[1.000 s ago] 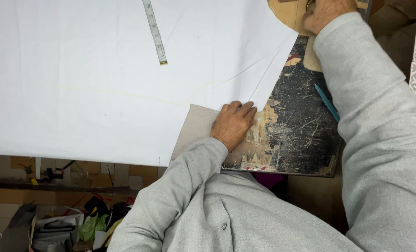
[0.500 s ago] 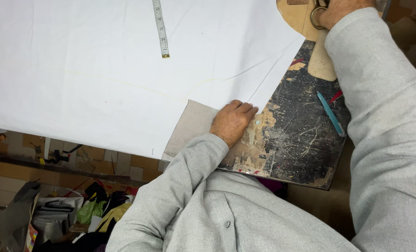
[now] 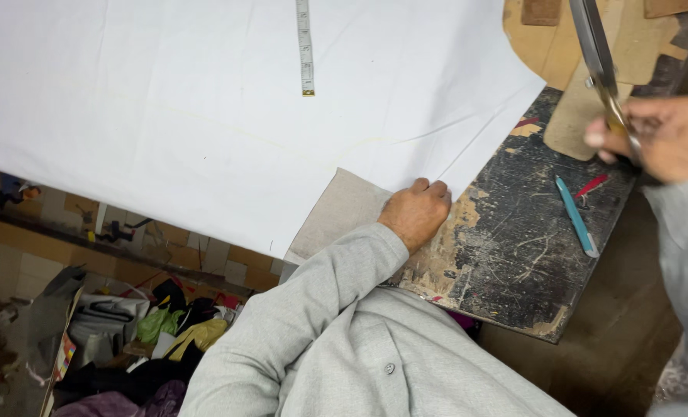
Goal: The person measures a white fabric with a tape measure, then uses shears to cut along marked lines. The cut piece is folded and set aside while the person continues cutting additional sections from the remaining fabric.
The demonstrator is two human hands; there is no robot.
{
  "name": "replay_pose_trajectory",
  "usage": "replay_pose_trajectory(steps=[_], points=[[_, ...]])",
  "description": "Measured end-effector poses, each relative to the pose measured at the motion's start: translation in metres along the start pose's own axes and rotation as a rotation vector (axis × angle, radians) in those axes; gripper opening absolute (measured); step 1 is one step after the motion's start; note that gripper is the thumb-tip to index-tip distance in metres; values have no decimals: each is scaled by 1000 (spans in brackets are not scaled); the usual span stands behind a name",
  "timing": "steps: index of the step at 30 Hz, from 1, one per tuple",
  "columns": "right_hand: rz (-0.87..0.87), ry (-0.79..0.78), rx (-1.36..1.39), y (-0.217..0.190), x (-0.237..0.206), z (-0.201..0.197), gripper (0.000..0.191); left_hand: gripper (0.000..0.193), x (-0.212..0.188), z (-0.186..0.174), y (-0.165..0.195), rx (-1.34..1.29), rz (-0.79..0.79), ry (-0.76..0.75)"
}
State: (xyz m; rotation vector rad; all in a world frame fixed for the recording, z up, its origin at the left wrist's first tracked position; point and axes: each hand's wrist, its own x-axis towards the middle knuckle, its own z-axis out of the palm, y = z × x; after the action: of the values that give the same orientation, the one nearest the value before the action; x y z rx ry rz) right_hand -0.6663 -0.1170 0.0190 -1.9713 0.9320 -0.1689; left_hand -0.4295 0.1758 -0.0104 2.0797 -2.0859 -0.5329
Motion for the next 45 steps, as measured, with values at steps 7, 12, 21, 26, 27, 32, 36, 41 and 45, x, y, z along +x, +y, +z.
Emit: replay_pose_trajectory(steps=[7, 12, 21, 26, 27, 32, 36, 41, 45], points=[[460, -338, -160, 146, -112, -2, 20, 18, 1, -8, -10, -107, -72, -37], [602, -469, -18, 165, -159, -14, 24, 20, 1, 0, -12, -241, -158, 1], [840, -642, -27, 46, -141, -10, 36, 19, 6, 12, -28, -355, -68, 194], [824, -649, 60, 37, -131, -8, 36, 23, 4, 16, -23, -225, -19, 185], [817, -657, 71, 39, -129, -8, 36, 24, 4, 17, -23, -197, -4, 186], [741, -681, 87, 48, -119, -3, 36, 24, -3, 30, -22, -154, 102, 443], [676, -668, 50, 41, -105, 7, 33, 23, -6, 40, -23, -172, 155, 573], [642, -648, 18, 24, -90, 25, 30, 24, -7, 43, -25, -160, 168, 571], [616, -633, 25, 18, -82, 31, 31, 24, -5, 41, -25, -137, 171, 544]])
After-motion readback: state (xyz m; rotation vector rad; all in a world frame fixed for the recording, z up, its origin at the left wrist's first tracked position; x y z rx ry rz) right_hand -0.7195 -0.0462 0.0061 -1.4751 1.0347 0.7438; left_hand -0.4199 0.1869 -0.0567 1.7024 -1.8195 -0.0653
